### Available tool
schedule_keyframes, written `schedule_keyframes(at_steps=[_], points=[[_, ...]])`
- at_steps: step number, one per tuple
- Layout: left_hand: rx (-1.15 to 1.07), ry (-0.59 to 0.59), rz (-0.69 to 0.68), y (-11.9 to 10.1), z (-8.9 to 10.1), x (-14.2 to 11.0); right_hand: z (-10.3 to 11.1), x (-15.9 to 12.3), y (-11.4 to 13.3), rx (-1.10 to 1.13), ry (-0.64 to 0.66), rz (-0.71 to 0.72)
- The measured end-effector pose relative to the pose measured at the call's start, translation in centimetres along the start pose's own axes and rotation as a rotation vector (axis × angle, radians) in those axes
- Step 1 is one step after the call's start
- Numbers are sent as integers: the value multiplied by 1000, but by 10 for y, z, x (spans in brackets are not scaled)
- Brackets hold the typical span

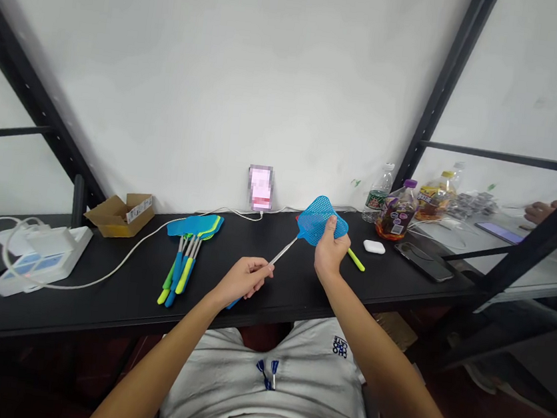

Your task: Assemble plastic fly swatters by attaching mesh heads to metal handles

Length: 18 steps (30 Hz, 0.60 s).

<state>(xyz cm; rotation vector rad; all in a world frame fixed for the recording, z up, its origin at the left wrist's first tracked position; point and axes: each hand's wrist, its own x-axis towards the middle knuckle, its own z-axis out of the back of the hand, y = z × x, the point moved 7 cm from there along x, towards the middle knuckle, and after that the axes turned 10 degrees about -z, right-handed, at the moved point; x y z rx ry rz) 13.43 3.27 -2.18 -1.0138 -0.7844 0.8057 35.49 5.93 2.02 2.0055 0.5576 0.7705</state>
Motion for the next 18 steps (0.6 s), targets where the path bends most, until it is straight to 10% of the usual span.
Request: schedule_keyframes(at_steps=[18], points=[[6, 38, -34, -7, -3, -3, -17, -1, -25, -88, 252, -145]])
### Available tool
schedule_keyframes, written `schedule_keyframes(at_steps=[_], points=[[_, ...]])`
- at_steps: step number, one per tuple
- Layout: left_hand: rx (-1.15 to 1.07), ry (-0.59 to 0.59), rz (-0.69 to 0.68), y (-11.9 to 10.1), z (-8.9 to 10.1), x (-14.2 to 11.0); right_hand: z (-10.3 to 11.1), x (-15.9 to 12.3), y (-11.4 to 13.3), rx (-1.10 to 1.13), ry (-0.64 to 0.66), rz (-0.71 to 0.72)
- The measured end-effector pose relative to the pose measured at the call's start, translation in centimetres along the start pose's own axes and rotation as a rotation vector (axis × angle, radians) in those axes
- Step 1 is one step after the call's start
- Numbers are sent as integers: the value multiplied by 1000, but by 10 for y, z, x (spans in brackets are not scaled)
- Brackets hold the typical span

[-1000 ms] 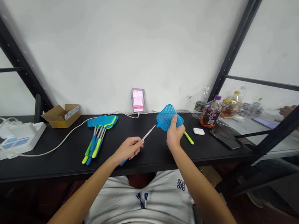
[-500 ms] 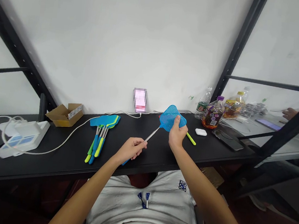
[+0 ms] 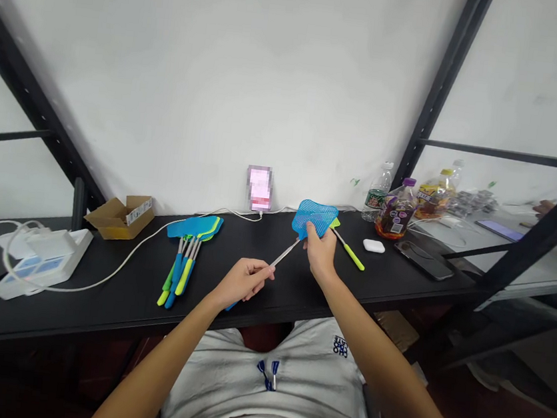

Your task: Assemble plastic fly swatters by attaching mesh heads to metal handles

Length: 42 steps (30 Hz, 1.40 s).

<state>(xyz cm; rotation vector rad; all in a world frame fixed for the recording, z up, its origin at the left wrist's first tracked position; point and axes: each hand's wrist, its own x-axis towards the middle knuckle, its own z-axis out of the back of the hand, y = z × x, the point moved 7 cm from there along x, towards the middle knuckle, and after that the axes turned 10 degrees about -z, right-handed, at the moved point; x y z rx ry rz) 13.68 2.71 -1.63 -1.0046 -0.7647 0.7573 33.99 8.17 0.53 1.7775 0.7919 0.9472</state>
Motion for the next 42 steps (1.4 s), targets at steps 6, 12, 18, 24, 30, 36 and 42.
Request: schedule_keyframes(at_steps=[6, 12, 18, 24, 30, 36, 42], points=[[-9, -35, -9, 0, -1, 1, -13, -5, -3, -6, 147, -103], [-25, -129, -7, -2, 3, 1, -17, -8, -1, 21, 170, -137], [-38, -128, -23, -1, 4, 2, -24, -12, -1, -13, 266, -158], [-32, -150, -25, 4, 6, 3, -30, -15, -5, -39, 377, -202], [-34, -157, -24, 5, 8, 3, -33, -17, -6, -39, 439, -225], [-36, -170, -26, 4, 8, 4, -45, -28, -8, -15, 549, -249], [-31, -157, -43, 4, 7, 4, -59, -44, -13, -95, 747, -277]])
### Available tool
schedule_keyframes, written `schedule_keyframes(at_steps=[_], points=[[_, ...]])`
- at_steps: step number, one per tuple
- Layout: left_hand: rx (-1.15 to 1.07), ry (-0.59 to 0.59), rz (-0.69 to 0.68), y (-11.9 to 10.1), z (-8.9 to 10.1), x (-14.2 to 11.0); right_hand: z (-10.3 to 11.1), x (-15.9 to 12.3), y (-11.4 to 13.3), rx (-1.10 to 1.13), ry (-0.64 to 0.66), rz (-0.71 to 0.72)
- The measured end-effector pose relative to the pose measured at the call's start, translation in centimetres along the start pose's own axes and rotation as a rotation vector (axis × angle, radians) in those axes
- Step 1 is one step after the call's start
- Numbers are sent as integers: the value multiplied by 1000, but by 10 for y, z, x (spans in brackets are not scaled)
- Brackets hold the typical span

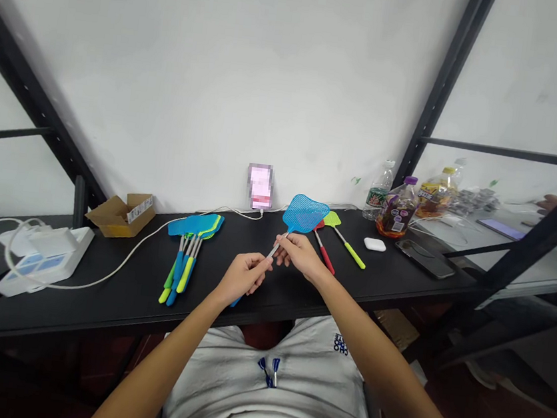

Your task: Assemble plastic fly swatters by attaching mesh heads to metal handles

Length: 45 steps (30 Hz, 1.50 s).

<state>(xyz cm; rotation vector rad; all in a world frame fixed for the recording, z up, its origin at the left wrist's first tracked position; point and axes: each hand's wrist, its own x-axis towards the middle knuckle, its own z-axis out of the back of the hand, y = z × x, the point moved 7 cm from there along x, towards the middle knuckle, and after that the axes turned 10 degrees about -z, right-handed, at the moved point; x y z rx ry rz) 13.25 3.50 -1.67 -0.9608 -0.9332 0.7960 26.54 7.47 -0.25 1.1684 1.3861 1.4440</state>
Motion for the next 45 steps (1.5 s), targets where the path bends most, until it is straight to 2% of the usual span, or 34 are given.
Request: schedule_keyframes(at_steps=[7, 11, 20, 25, 27, 28, 30, 33, 36, 39, 42, 45], points=[[-6, 51, 33, 4, -4, -1, 31, 0, 4, 42, -293, 82], [-3, 68, 30, 4, -5, -1, 39, -5, 10, 73, -387, 151], [-1, 82, 8, 6, -5, 0, 24, -1, 4, -36, -226, 95], [-13, 59, -31, 0, -5, -2, -3, -4, 5, -85, 70, 66], [9, 72, -55, -6, -7, -4, -1, -4, 10, -68, 68, 88], [33, 84, -67, -9, -9, -5, 7, -3, 13, -73, 7, 93], [96, 114, -92, -15, -11, -7, 37, -1, 19, -163, -207, 95], [165, 152, -123, -21, -14, -8, 94, -9, 36, -551, -586, 114], [206, 163, -130, -22, -15, -7, 133, -12, 37, -943, -615, -83], [230, 163, -123, -21, -15, -6, 157, -19, 34, -1162, -626, -267], [232, 160, -124, -20, -16, -6, 164, -24, 34, -1255, -652, -350], [235, 161, -120, -19, -16, -6, 162, -24, 30, -1286, -620, -388]])
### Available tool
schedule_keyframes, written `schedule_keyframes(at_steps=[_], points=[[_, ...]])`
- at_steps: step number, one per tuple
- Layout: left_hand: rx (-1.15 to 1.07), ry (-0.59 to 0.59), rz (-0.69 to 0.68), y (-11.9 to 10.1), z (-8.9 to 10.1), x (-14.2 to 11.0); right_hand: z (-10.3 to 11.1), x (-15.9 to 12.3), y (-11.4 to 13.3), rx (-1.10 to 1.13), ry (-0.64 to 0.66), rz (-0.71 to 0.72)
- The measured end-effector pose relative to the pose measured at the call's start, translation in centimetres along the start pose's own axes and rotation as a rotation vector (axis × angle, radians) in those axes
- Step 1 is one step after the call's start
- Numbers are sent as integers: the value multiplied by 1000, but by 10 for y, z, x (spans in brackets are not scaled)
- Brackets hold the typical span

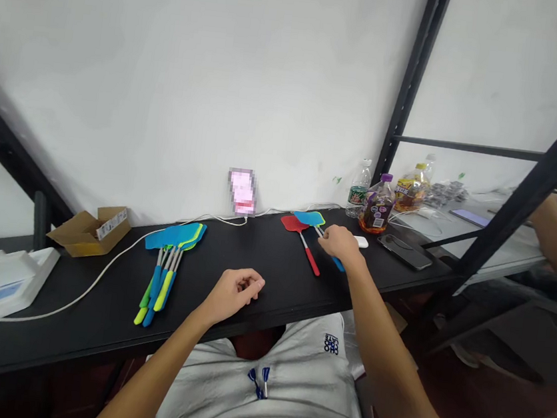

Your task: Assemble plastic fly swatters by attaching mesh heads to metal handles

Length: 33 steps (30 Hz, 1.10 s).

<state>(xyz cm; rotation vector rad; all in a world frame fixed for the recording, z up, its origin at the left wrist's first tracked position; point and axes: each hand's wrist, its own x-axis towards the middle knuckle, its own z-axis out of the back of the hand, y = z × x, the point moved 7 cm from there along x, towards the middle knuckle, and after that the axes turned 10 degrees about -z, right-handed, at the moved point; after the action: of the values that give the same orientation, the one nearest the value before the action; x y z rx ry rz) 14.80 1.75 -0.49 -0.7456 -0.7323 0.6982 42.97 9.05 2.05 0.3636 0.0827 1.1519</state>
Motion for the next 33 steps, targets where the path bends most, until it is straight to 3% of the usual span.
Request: schedule_keyframes(at_steps=[25, 27, 29, 33], points=[[117, 23, -8, -2, 1, 0, -20, 10, 3, 37, -13, -11], [242, -34, -29, -11, 16, -2, -22, 12, 1, 41, -5, -12], [408, -135, -35, -21, 44, -6, -23, 12, 0, 46, -8, -18], [762, -348, 134, -25, 126, -27, -19, 10, 0, 46, -40, -47]])
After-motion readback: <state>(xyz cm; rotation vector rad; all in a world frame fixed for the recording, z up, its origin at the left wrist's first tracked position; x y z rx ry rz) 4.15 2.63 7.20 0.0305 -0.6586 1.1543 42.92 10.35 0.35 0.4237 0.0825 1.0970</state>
